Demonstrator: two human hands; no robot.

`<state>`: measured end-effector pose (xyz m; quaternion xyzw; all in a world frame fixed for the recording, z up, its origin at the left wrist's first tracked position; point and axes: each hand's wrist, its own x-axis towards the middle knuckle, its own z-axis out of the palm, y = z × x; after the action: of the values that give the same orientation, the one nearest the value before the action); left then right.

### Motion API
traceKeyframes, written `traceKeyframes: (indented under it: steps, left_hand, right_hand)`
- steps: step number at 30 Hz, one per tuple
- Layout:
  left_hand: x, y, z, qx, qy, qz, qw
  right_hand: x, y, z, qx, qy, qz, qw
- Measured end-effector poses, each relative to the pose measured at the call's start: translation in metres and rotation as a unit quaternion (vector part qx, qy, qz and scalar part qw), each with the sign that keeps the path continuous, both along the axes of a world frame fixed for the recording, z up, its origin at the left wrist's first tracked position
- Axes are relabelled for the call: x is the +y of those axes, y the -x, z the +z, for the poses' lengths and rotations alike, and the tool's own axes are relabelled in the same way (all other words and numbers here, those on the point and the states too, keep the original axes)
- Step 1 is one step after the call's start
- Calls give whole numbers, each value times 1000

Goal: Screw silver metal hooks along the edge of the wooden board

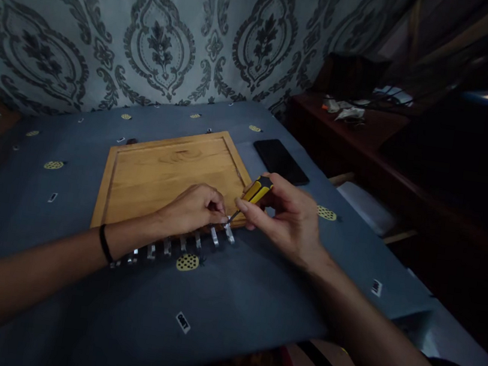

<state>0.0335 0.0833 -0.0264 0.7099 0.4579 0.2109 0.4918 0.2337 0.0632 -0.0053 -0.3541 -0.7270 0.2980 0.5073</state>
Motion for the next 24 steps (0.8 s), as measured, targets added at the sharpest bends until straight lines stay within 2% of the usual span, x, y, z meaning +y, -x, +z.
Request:
traceKeyframes:
  steps: [8, 17, 24]
  left_hand:
    - [2, 2, -1, 15, -7, -10, 1000]
    - [-1, -1, 11, 38, 21, -5, 999]
    - [0, 0, 9, 27, 19, -3, 999]
  right_hand:
    - [1, -1, 1, -7, -5, 8, 1000]
    - [2, 0, 0, 4, -11, 16, 1000]
    - [1, -1, 0, 0, -12, 21, 1000]
